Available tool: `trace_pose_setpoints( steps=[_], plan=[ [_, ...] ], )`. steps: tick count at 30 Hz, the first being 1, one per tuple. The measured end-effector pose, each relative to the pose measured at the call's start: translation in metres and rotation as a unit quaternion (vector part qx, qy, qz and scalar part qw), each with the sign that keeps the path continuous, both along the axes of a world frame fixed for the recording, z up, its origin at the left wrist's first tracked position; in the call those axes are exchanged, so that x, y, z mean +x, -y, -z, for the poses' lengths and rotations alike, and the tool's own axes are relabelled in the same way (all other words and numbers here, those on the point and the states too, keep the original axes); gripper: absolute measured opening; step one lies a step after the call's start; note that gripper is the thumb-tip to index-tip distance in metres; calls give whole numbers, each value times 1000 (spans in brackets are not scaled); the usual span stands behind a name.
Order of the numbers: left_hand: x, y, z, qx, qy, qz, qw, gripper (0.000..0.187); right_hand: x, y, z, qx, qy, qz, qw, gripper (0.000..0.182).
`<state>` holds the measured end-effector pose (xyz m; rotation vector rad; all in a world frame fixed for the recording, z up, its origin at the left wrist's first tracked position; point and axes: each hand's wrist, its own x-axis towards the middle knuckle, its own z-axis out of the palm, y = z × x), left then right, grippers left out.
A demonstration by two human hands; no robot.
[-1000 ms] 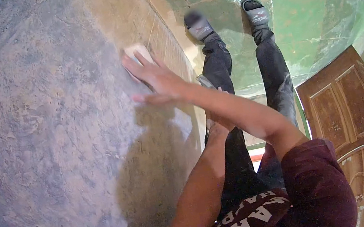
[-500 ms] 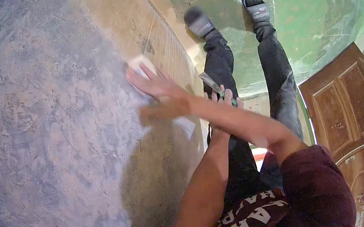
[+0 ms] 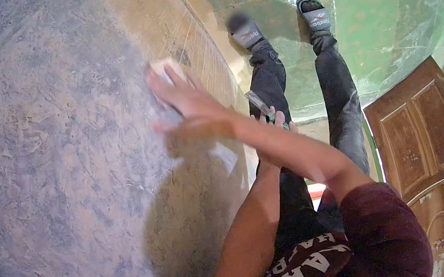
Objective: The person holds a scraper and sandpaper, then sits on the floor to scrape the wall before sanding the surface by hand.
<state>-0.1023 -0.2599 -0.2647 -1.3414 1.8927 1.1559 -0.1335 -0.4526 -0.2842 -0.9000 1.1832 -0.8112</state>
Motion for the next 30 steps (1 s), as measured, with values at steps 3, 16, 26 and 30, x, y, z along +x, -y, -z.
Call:
trace_pose_setpoints(
  steps=[3, 16, 26, 30],
  plan=[
    [11, -19, 9, -45, -86, -66, 993, 49, -9, 49, 30, 13, -56, 12, 998, 102],
    [20, -30, 15, -4, -88, -79, 993, 49, -14, 62, 14, 60, -44, -36, 997, 107],
    [16, -13, 10, -4, -111, 3, 994, 55, -2, 44, 13, -33, -102, 3, 994, 106],
    [18, -4, 8, -35, -120, 47, 991, 60, 1, 37, 38, -47, -86, 25, 995, 102]
  ],
)
